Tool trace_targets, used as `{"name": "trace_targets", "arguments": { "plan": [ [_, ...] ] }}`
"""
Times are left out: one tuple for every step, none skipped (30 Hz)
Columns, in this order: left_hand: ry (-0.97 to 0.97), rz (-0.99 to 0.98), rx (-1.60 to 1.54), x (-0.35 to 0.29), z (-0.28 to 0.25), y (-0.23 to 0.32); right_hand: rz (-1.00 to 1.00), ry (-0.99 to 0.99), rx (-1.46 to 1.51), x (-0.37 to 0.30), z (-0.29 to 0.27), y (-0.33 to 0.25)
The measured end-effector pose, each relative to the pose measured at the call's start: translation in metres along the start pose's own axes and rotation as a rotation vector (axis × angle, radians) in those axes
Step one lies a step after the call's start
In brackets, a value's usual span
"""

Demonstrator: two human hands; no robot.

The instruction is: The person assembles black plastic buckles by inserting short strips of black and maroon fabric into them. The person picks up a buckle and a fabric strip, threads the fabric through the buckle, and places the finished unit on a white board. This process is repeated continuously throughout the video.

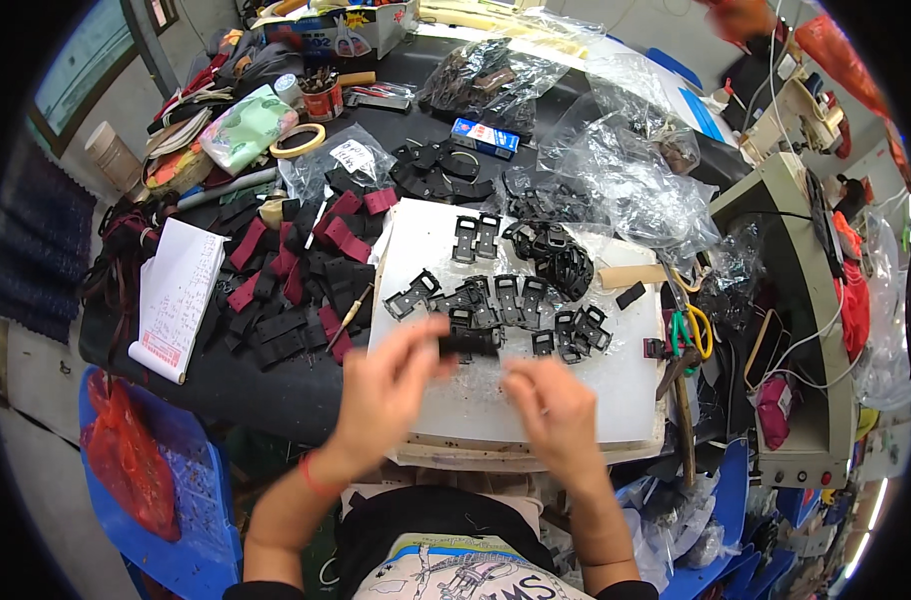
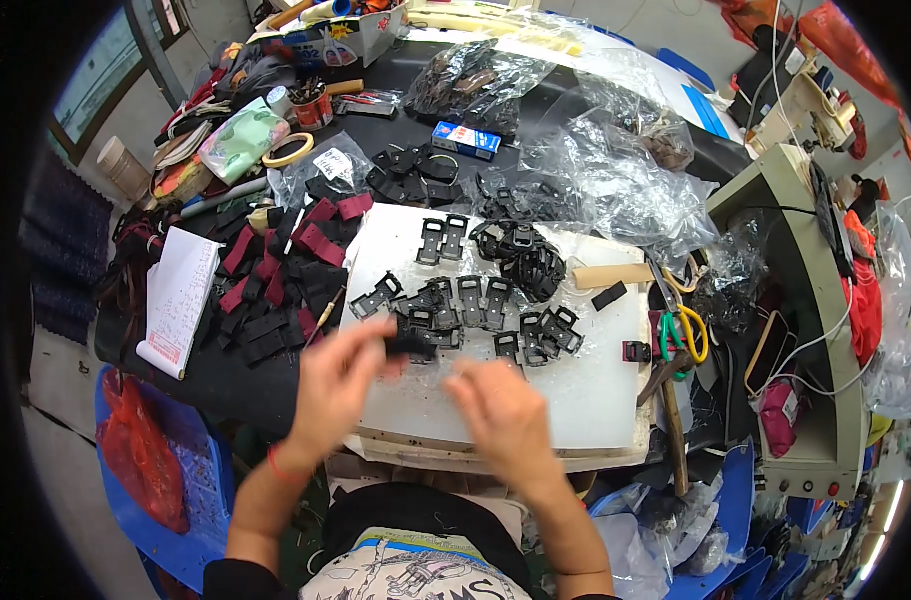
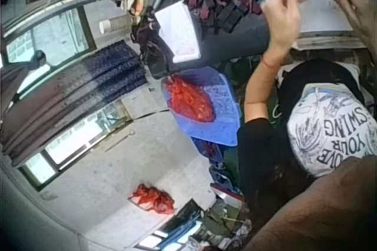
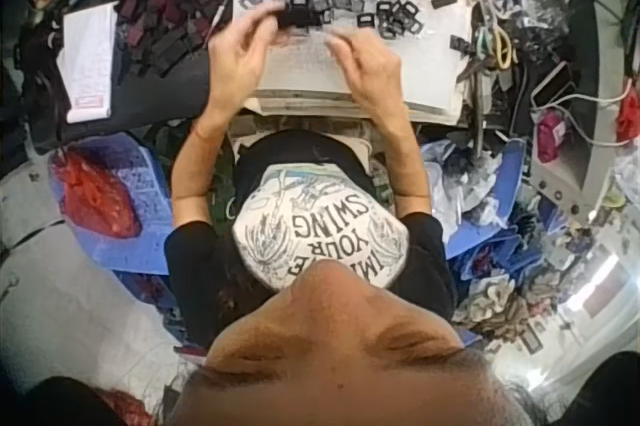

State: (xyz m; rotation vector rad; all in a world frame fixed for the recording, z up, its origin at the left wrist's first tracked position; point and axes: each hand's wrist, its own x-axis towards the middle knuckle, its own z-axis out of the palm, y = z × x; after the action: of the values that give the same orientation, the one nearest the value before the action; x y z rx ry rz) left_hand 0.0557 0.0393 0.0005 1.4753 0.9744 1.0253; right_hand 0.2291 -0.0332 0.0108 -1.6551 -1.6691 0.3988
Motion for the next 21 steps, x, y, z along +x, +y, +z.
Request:
{"name": "trace_targets", "arguments": {
  "plan": [
    [0.060,0.101,0.058,0.034,-0.001,-0.012,-0.091,0.051,-0.174,0.010,-0.008,0.008],
    [0.173,0.178,0.226,0.067,0.001,-0.008,-0.181,0.103,-0.345,0.016,-0.011,0.017],
    [0.215,0.290,0.376,0.099,-0.004,-0.012,-0.206,0.063,-0.374,0.015,-0.012,0.022],
    [0.173,0.132,0.491,0.120,-0.009,-0.009,-0.236,0.026,-0.400,0.015,-0.012,0.027],
    [0.232,0.410,0.633,0.139,-0.015,-0.035,-0.271,-0.015,-0.425,0.016,-0.010,0.030],
    [0.232,0.472,0.627,0.135,-0.014,-0.029,-0.226,0.031,-0.366,0.012,-0.012,0.032],
    [0.227,0.525,0.629,0.127,-0.013,-0.022,-0.177,0.070,-0.297,0.009,-0.011,0.035],
    [0.211,0.576,0.621,0.117,-0.007,-0.018,-0.117,0.109,-0.236,0.007,-0.012,0.041],
    [0.144,0.542,0.537,0.095,-0.002,-0.013,-0.112,0.215,-0.277,0.009,-0.014,0.043],
    [0.084,0.500,0.463,0.068,0.007,-0.006,0.050,0.252,-0.044,0.007,-0.014,0.043],
    [-0.013,0.347,0.447,0.040,0.016,0.010,0.213,0.293,0.187,0.004,-0.014,0.039],
    [-0.013,0.242,0.337,0.016,0.024,0.020,0.362,0.314,0.436,0.003,-0.009,0.029],
    [-0.011,0.144,0.218,-0.002,0.029,0.025,0.366,0.281,0.659,0.004,-0.002,0.014],
    [-0.023,0.060,0.160,-0.014,0.028,0.019,0.376,0.204,0.810,0.002,0.005,0.001],
    [-0.033,-0.017,0.101,-0.022,0.026,0.010,0.395,0.139,0.862,-0.001,0.013,-0.011],
    [-0.043,-0.094,0.041,-0.026,0.024,0.006,0.415,0.074,0.913,-0.003,0.018,-0.018],
    [-0.038,-0.103,0.062,-0.027,0.020,0.008,0.259,0.095,0.705,-0.002,0.017,-0.020],
    [-0.033,-0.114,0.084,-0.028,0.017,0.011,0.105,0.117,0.495,-0.002,0.016,-0.020],
    [-0.022,-0.126,0.108,-0.030,0.013,0.013,-0.050,0.133,0.288,-0.001,0.016,-0.021],
    [-0.039,-0.164,0.100,-0.030,0.011,0.012,-0.143,0.138,0.218,-0.002,0.018,-0.020],
    [-0.056,-0.202,0.091,-0.030,0.009,0.009,-0.234,0.143,0.148,-0.004,0.020,-0.017]
  ]
}}
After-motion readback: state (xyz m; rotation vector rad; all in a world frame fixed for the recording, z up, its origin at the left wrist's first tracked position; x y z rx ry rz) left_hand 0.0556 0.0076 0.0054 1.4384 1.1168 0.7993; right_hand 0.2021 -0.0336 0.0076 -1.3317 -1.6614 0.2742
